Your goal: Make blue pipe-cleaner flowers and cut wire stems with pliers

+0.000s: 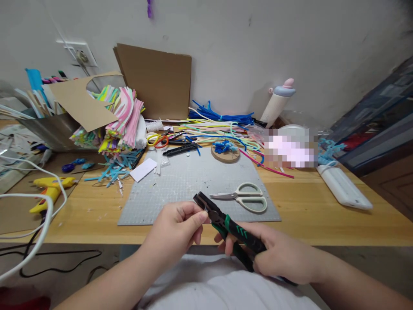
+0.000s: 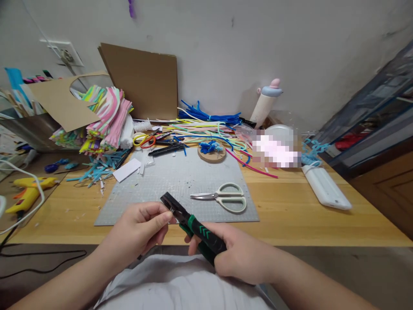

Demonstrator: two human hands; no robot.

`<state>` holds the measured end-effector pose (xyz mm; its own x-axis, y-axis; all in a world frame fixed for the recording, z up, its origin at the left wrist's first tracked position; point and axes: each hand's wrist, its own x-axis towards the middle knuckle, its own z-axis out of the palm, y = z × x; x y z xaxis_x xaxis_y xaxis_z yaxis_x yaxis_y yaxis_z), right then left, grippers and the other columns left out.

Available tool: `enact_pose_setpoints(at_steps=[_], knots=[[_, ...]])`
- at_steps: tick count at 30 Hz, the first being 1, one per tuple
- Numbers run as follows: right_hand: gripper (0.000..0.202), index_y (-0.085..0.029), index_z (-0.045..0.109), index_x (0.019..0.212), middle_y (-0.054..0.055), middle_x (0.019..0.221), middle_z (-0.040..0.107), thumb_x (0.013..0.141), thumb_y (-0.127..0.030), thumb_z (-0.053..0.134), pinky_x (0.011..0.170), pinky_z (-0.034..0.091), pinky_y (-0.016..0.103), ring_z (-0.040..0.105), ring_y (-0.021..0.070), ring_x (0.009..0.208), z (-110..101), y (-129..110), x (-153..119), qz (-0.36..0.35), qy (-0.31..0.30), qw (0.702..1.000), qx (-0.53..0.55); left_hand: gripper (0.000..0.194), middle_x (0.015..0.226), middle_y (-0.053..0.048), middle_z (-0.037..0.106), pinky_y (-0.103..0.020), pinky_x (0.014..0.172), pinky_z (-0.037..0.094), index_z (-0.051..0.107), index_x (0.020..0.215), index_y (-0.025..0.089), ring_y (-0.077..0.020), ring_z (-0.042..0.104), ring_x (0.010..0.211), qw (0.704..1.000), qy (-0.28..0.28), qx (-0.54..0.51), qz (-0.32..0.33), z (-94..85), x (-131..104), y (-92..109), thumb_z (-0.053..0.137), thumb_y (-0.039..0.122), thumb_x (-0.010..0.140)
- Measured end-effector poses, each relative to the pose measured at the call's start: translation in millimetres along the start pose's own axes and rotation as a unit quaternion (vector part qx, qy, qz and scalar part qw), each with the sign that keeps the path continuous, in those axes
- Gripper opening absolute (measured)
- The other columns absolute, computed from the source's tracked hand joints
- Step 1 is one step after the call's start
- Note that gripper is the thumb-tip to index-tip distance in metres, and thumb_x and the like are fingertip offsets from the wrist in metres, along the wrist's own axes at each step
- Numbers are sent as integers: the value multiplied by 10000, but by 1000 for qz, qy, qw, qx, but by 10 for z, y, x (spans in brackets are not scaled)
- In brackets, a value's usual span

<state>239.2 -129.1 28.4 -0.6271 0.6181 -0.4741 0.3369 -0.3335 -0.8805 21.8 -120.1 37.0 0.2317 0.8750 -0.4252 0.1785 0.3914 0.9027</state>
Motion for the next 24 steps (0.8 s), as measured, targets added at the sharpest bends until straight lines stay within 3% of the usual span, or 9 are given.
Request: enact_pose_setpoints(at_steps=[5,12,16,24], knots=[[449,-211,643,872,15,937,631,481,-70,474,906,393,352,576,228,973,-12,-42,11,15,-7,999,31,274,369,60,461,-160,293,166,584,664,146,-28,274,264,998,-20,-50,-45,0,16,50,574,417,704],[338,-157,591,771,69,1082,608,471,-30,502,966,376,399,576,245,1040,-2,-1,47,-32,-101,976,191,320,382,58,488,-146,282,134,589,701,140,-13,260,247,992,-69,-93,-56,-55,-16,22,610,460,694],[307,-149,559,751,85,1080,609,477,-20,511,967,369,409,579,247,1033,6,-4,46,-39,-103,974,199,325,393,52,497,-148,286,135,599,700,135,-13,266,252,993,-62,-89,-51,-43,-33,39,617,459,696],[251,-168,491,706,38,948,650,489,-46,462,690,429,266,605,192,885,5,-39,35,-6,-59,991,118,334,381,50,481,-155,286,132,594,679,134,-19,269,255,995,-44,-76,-55,-34,-32,82,619,467,675]])
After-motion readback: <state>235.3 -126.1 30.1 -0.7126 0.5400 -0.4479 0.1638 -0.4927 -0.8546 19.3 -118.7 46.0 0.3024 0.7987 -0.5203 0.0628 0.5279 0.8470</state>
